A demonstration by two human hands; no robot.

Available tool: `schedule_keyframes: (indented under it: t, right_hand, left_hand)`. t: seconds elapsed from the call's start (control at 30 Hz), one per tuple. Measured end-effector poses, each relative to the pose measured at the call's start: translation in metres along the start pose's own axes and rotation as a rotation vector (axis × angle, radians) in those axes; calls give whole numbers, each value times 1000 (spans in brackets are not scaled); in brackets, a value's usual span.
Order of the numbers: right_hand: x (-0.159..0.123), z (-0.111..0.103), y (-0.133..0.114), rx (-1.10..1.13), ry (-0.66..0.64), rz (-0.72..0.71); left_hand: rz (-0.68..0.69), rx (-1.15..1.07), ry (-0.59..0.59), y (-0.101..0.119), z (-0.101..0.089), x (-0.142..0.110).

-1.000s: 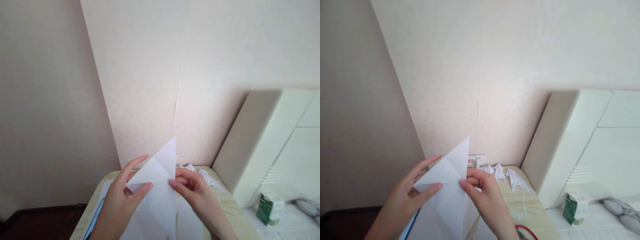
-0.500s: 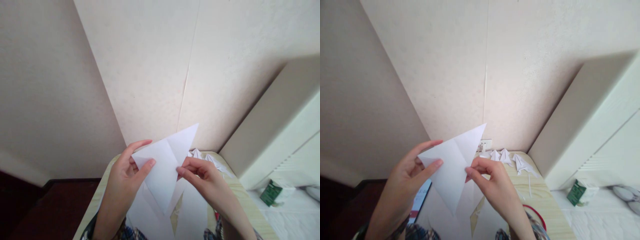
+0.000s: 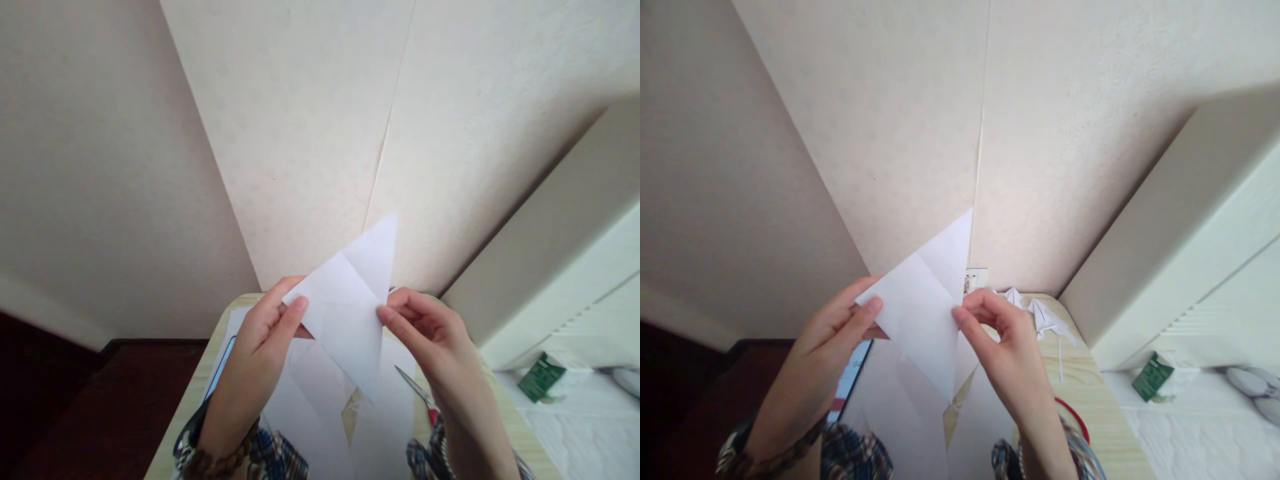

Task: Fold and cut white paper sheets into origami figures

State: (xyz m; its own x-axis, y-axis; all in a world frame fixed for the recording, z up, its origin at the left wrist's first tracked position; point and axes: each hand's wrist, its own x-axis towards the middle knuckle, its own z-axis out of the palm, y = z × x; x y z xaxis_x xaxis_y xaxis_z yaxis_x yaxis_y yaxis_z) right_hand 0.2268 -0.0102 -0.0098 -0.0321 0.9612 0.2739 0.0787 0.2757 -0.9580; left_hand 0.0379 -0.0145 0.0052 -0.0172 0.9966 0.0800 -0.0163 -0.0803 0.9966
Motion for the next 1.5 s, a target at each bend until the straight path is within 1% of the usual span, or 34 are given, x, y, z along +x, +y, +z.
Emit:
schedule_keyframes:
  t: [0.17,0.23,0.3,0.43,0.5,0.67,0.87,1.07,1.37,1.5]
  right_hand:
    - [-1,1,0,21,-19,24]
    - [0,1,-2,8,-20,31]
    - [0,0,-3,-8,-9,23]
    - [-2,-1,-5,-40,-1,-5]
    - [-3,-1,-5,-57,-7,-14]
    - [-4,-2,-6,-96,-9,-49]
    - [-4,-3,-7,-66,-13,-48]
    - [-5,-2,-8,-77,-14,-46]
    - [-4,-3,-8,-62,-21,-31]
    - [-4,-3,-8,-49,-35,-31]
  left_hand:
    - [-7,40,-44,3,1,1]
    - [-14,64,-41,4,0,0]
    - [-7,93,-3,5,0,-1]
    - [26,128,114,9,-1,-3]
    - [49,141,136,9,-2,-2]
    - [93,136,76,7,-4,-1]
    - [136,130,74,7,-5,-1]
    - [97,112,54,7,-4,-1]
    - [89,136,26,3,-5,1]
    - [112,182,20,3,-5,1]
